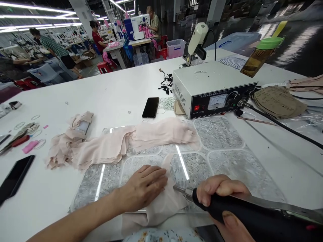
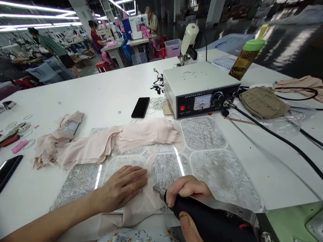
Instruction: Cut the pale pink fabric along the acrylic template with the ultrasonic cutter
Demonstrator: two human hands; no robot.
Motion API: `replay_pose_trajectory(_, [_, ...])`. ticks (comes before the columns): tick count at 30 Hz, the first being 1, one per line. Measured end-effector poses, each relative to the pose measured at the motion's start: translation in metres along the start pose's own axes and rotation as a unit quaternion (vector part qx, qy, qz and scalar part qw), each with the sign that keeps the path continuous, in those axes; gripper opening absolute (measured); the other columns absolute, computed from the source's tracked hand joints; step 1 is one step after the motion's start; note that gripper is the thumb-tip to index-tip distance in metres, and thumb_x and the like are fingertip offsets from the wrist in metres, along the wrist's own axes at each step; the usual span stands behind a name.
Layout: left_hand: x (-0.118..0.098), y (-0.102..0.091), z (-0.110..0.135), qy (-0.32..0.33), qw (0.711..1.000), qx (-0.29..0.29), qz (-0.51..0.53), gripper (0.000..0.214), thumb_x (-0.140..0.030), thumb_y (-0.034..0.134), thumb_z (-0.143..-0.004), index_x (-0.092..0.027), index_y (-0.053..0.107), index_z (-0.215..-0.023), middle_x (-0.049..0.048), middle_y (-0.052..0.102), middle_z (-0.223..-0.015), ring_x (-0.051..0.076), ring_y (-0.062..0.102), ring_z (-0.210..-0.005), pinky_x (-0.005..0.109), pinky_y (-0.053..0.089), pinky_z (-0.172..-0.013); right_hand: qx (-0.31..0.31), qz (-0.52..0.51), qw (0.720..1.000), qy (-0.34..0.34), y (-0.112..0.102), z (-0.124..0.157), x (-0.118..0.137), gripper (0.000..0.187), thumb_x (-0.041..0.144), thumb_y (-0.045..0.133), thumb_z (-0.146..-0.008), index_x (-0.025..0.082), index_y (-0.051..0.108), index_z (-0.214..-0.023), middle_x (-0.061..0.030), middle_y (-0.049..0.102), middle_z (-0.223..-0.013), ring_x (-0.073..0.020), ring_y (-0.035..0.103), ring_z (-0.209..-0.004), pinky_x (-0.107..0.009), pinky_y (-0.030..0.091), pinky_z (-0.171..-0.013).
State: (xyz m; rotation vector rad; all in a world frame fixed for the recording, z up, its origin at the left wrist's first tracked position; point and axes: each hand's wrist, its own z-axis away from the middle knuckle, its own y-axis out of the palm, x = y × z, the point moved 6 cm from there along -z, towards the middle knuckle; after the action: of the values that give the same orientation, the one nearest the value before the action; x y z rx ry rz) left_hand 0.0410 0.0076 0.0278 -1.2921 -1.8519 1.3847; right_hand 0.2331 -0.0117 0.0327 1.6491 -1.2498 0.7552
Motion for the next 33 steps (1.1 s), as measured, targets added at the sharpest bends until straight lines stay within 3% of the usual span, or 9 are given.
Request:
replay_pose_trajectory(10, [0.004, 0.013, 0.008, -0.009, 0.998, 0.031, -0.048, 0.031, -0.024, 0.053, -0.096, -0.010, 0.055, -0.124, 0.0177, 0.061, -0.126, 0.028, 0.054, -0.124, 0.041, 0.052, -0.095, -0.136, -0.048, 0.988, -0.046, -0.010, -0.014, -0.022, 0.012, 0.025, 0.057, -0.087, 0.026, 0.054, -0.099, -0.0012, 0.052, -0.089, -0.0130, 0.055, -0.068, -0.035, 0.052, -0.065])
replay_pose_trajectory(15, [0.008, 0.011, 0.006, -0.004, 0.999, 0.034, -0.032, 0.031, -0.026, 0.049, -0.099, -0.010, 0.055, -0.124, 0.0178, 0.059, -0.129, 0.028, 0.050, -0.128, 0.042, 0.051, -0.098, -0.135, -0.039, 0.989, -0.045, -0.006, -0.016, -0.031, 0.015, 0.023, 0.056, -0.087, 0.025, 0.054, -0.102, -0.0014, 0.053, -0.092, -0.0139, 0.056, -0.072, -0.037, 0.050, -0.071])
replay_pose_trajectory(22, [0.010, 0.013, 0.004, 0.009, 0.999, 0.039, -0.018, 0.030, -0.027, 0.048, -0.100, -0.011, 0.056, -0.123, 0.0170, 0.059, -0.130, 0.027, 0.052, -0.127, 0.044, 0.049, -0.100, -0.161, -0.066, 0.985, -0.016, -0.002, -0.019, -0.033, 0.013, 0.026, 0.057, -0.085, 0.025, 0.056, -0.098, -0.0009, 0.053, -0.089, -0.0128, 0.056, -0.067, -0.035, 0.050, -0.066])
replay_pose_trajectory(33, [0.015, 0.013, 0.006, 0.038, 0.998, 0.048, -0.016, 0.031, -0.026, 0.050, -0.098, -0.010, 0.056, -0.124, 0.0152, 0.064, -0.122, 0.027, 0.054, -0.124, 0.045, 0.046, -0.103, -0.148, -0.063, 0.987, 0.003, -0.004, -0.019, -0.034, 0.014, 0.028, 0.059, -0.085, 0.026, 0.057, -0.098, -0.0013, 0.054, -0.090, -0.0124, 0.055, -0.065, -0.035, 0.051, -0.065])
